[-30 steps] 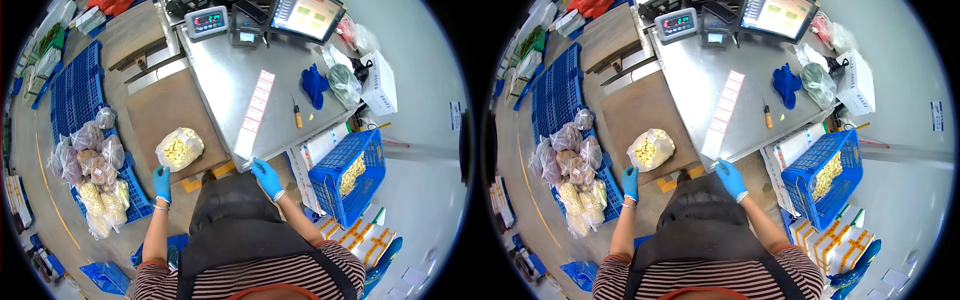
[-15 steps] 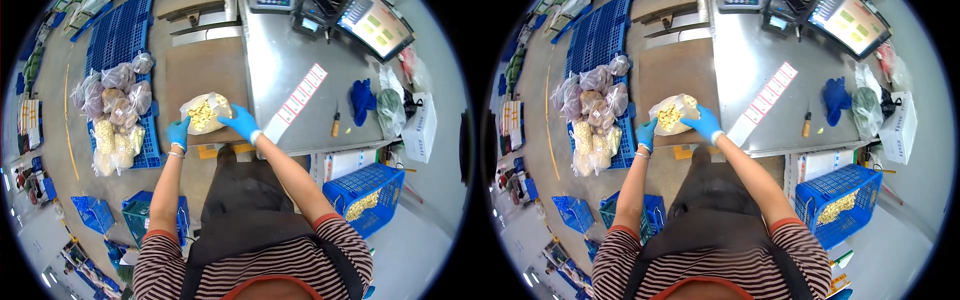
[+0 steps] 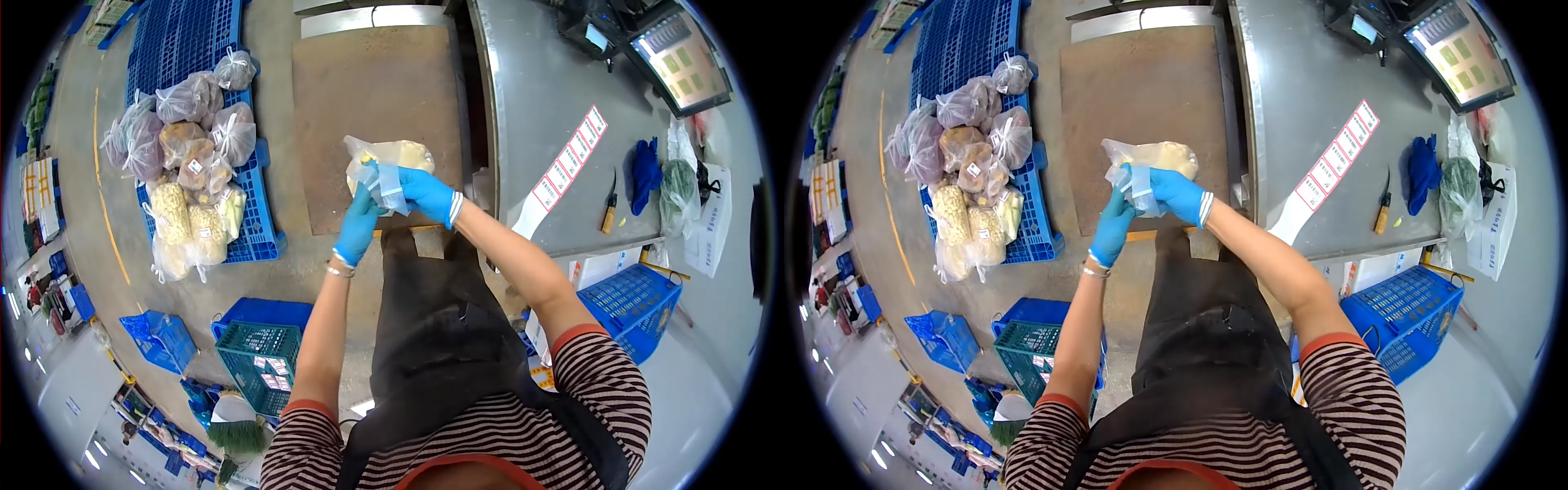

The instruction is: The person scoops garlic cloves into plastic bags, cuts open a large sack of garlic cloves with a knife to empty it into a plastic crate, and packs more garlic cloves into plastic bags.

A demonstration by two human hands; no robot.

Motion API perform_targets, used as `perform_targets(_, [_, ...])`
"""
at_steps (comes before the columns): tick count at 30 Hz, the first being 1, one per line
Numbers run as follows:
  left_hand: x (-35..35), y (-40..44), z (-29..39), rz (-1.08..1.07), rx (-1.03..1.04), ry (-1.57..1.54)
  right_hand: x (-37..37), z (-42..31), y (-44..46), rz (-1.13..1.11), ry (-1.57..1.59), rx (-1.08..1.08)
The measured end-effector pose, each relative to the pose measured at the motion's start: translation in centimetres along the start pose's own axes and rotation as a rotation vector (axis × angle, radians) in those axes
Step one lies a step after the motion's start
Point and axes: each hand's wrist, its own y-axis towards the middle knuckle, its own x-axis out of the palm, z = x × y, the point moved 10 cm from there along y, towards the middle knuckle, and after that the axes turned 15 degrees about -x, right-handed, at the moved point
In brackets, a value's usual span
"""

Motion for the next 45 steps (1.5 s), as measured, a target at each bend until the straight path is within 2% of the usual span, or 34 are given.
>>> perform_targets(2, [0.5, 0.9, 0.5, -0.011, -0.013, 0.001, 0.6, -0.6, 0.8, -0.009, -0.253, -0.021])
perform_targets(5, [3.0, 0.2, 4.0, -0.113, 0.088, -0.328, 3.1, -6.5, -0.7, -0.093, -1.236, -0.126])
perform_targets(6, [2.9, 0.8, 3.8, -0.138, 0.065, -0.344, 3.0, -6.4, -0.6, -0.124, -1.330, -0.235])
perform_targets(9, [2.5, 2.5, 1.7, -0.210, -0.022, -0.391, 0.9, -7.8, -0.1, 0.067, -1.309, -0.298])
perform_targets(10, [1.0, 3.1, -0.4, -0.116, -0.097, -0.210, -1.7, -7.8, 1.0, 0.142, -1.285, -0.184])
perform_targets(11, [1.0, 2.9, -0.9, -0.064, -0.112, 0.051, -5.7, -7.4, 2.6, 0.394, -1.106, -0.210])
perform_targets(12, [1.1, 2.1, -1.3, -0.016, -0.131, 0.315, -9.7, -4.9, 4.4, 0.462, -0.966, -0.101])
perform_targets(13, [1.1, 1.6, -1.8, 0.026, -0.145, 0.586, -11.8, -2.4, 6.1, 0.442, -1.110, -0.050])
perform_targets(14, [1.2, 1.5, -1.2, 0.058, -0.005, 0.688, -13.1, -0.3, 7.4, 0.418, -1.256, -0.003])
perform_targets(17, [1.9, -0.5, -1.4, 0.153, 0.416, 0.969, -12.8, 3.7, 8.6, 0.443, -1.245, 0.119])
perform_targets(18, [-0.8, 0.5, -4.4, 0.174, 0.064, 0.780, -12.4, 4.2, 8.8, 0.413, -1.235, 0.098])
perform_targets(20, [-2.9, 1.8, -6.3, 0.163, -0.309, 0.413, -10.1, 2.9, 8.4, 0.421, -1.168, -0.063])
perform_targets(21, [-3.2, 2.4, -7.5, 0.155, -0.488, 0.221, -8.9, 1.9, 8.1, 0.425, -1.136, -0.144])
perform_targets(22, [-3.3, 3.8, -7.7, 0.156, -0.491, 0.283, -8.2, 1.3, 8.1, 0.407, -1.171, -0.150])
perform_targets(24, [-0.9, 4.2, -4.3, 0.225, 0.134, 1.025, -7.4, 0.4, 8.6, 0.369, -1.243, -0.168])
perform_targets(25, [1.7, 3.2, -3.6, 0.251, 0.472, 1.376, -9.3, 0.6, 9.0, 0.378, -1.235, -0.113])
perform_targets(27, [3.5, 2.1, -2.0, 0.214, 0.426, 1.276, -14.4, 2.1, 9.6, 0.406, -1.198, 0.005])
perform_targets(29, [3.8, 1.4, -0.9, 0.180, 0.428, 1.141, -14.5, 2.9, 9.2, 0.408, -1.281, 0.064])
perform_targets(30, [2.7, 1.9, -1.9, 0.025, 0.273, 0.961, -14.8, 3.0, 8.8, 0.452, -1.271, 0.067])
perform_targets(31, [0.8, 2.0, -1.0, 0.043, 0.208, 0.681, -15.2, 2.9, 7.9, 0.509, -1.254, 0.078])
perform_targets(33, [-2.3, 1.5, -0.5, 0.063, 0.047, 0.122, -14.4, 3.7, 6.4, 0.383, -0.923, 0.034])
perform_targets(34, [-3.0, 2.0, -1.2, -0.023, -0.022, -0.237, -13.5, 3.2, 6.2, 0.311, -0.765, 0.004])
perform_targets(36, [-3.1, 4.4, -1.8, -0.203, -0.141, -0.954, -8.8, 1.8, 4.9, 0.159, -0.127, -0.067])
perform_targets(37, [-2.5, 4.9, -0.3, -0.184, -0.095, -0.835, -6.2, 0.7, 3.9, 0.084, 0.194, -0.097])
perform_targets(39, [-0.6, 5.4, 2.9, -0.146, -0.018, -0.594, -4.2, -0.5, 2.5, 0.118, 0.296, -0.022])
perform_targets(40, [-0.3, 6.2, 2.6, -0.095, 0.015, -0.215, -3.5, -0.5, 2.3, 0.134, 0.347, 0.014])
perform_targets(43, [2.1, 6.8, 3.4, -0.082, 0.025, 0.153, -5.6, 2.7, 3.6, 0.015, 0.008, -0.117])
perform_targets(44, [2.4, 6.9, 3.4, -0.152, 0.064, 0.151, -5.0, 2.4, 3.6, -0.028, -0.123, -0.143])
perform_targets(45, [2.5, 7.0, 2.8, -0.219, 0.014, 0.046, -4.3, 2.1, 4.0, -0.072, -0.255, -0.166])
